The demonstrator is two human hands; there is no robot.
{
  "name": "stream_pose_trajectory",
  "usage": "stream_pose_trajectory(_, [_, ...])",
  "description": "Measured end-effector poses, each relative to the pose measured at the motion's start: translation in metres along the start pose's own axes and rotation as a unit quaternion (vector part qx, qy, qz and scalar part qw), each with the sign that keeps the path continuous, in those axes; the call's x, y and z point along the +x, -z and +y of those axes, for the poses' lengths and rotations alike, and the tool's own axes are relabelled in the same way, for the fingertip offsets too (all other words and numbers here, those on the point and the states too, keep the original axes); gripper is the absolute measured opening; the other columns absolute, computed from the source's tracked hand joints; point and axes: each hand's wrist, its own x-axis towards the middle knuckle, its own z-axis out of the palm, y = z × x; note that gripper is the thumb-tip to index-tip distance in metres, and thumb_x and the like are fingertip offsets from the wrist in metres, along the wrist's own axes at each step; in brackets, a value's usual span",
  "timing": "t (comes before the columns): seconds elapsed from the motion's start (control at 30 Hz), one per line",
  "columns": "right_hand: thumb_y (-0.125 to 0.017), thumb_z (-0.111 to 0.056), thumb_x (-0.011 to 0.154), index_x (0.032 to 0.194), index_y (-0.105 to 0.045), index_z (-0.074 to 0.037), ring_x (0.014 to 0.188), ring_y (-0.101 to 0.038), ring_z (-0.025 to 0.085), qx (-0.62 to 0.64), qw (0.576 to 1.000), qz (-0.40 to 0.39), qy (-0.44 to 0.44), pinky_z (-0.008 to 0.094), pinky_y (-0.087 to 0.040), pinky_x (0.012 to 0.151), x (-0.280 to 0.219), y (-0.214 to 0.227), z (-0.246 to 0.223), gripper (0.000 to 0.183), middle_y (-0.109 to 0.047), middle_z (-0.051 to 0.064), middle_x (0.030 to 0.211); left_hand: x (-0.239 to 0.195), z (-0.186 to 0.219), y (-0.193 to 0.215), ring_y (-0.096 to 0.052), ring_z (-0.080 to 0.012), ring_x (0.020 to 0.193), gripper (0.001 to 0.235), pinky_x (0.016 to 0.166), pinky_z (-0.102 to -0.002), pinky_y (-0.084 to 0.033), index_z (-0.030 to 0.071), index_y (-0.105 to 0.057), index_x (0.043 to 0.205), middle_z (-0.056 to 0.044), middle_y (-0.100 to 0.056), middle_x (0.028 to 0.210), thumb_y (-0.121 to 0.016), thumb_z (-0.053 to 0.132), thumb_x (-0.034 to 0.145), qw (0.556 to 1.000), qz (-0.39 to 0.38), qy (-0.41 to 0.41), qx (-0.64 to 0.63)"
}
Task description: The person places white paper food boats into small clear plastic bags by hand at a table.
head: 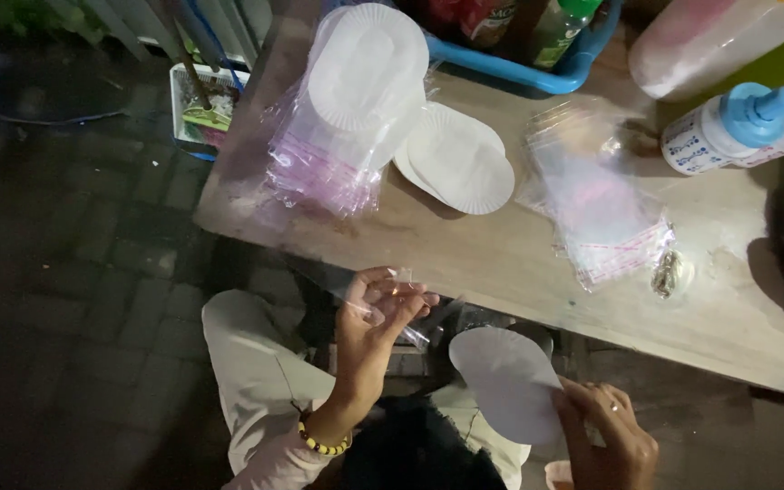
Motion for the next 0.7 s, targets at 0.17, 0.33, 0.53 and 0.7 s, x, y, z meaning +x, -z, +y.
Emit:
stream_pose_trajectory(0.17, [-0.077, -0.010, 0.089, 0.099, -0.077, -0.015, 0.084, -0.068, 0.013, -0.015, 0.999, -0.042, 0.006, 0.029, -0.055, 0.071, 0.004, -0.015, 0.005, 0.011, -0.075, -0.007, 0.087, -0.002, 0.008, -0.004, -0.079, -0.0291, 0.089, 0.035, 0.088, -0.036, -0.065, 0.003, -0.058, 0.116, -0.018, -0.074, 0.097, -0.078, 0.005, 0.087, 0.997, -0.016, -0.027, 0.071])
stream_pose_trajectory(0.33, [-0.075, -0.011, 0.090, 0.101, -0.077, -0.013, 0.081, -0.069, 0.014, -0.005, 0.999, -0.047, -0.001, 0.030, -0.055, 0.070, 0.003, -0.016, 0.008, 0.011, -0.075, -0.001, 0.087, -0.006, 0.014, -0.003, -0.078, -0.0294, 0.097, 0.035, 0.094, -0.036, -0.063, 0.003, -0.057, 0.121, -0.018, -0.073, 0.105, -0.074, 0.004, 0.090, 0.995, -0.033, -0.017, 0.096])
stream_pose_trajectory(0.53, [-0.066, -0.004, 0.100, 0.100, -0.068, 0.000, 0.078, -0.063, 0.016, 0.101, 0.993, 0.046, -0.040, 0.029, -0.050, 0.076, 0.007, -0.011, -0.001, 0.004, -0.070, 0.010, 0.092, -0.013, 0.011, 0.015, -0.069, -0.0176, 0.090, 0.033, 0.079, -0.024, -0.066, 0.005, -0.057, 0.130, -0.008, -0.059, 0.108, -0.064, 0.009, 0.097, 0.950, -0.107, -0.078, 0.282])
stream_pose_trajectory(0.7, [-0.055, -0.015, 0.103, 0.096, -0.065, -0.001, 0.078, -0.067, 0.021, 0.126, 0.991, -0.021, -0.038, 0.031, -0.052, 0.070, 0.021, -0.017, -0.019, 0.018, -0.071, 0.013, 0.093, -0.012, 0.032, 0.033, -0.054, -0.0028, 0.037, 0.023, 0.030, -0.017, -0.048, 0.002, -0.066, 0.119, 0.000, -0.071, 0.064, -0.053, 0.017, 0.106, 0.779, -0.019, -0.274, 0.563])
